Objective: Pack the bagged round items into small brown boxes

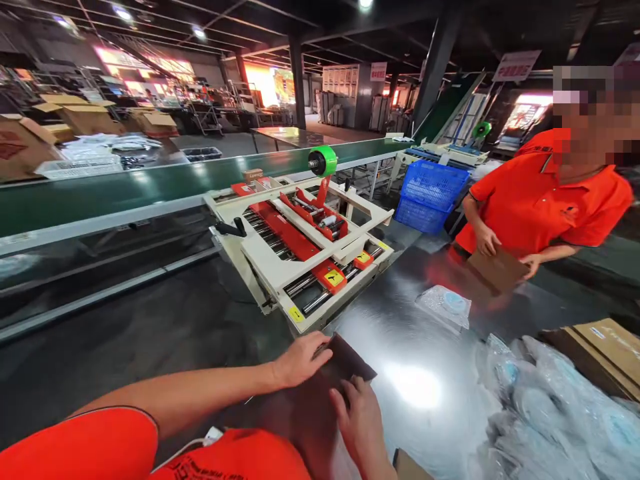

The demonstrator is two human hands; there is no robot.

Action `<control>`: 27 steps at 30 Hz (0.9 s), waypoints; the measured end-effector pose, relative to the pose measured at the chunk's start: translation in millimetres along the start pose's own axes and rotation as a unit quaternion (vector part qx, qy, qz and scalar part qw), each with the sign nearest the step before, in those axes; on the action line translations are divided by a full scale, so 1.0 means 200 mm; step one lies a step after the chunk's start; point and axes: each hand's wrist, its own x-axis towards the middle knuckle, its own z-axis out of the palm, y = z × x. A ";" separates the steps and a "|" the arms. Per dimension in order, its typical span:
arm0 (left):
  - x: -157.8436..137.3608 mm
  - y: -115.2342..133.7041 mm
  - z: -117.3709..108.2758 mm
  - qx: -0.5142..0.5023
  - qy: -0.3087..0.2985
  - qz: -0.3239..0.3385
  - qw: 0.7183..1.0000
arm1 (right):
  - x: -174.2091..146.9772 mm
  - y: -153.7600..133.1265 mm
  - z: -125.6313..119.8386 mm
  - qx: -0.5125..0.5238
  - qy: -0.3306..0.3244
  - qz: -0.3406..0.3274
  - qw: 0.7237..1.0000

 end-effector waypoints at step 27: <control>0.00 -0.26 0.18 -0.185 -0.136 -0.176 0.957 | 0.04 0.32 -0.03 0.169 0.038 0.150 0.974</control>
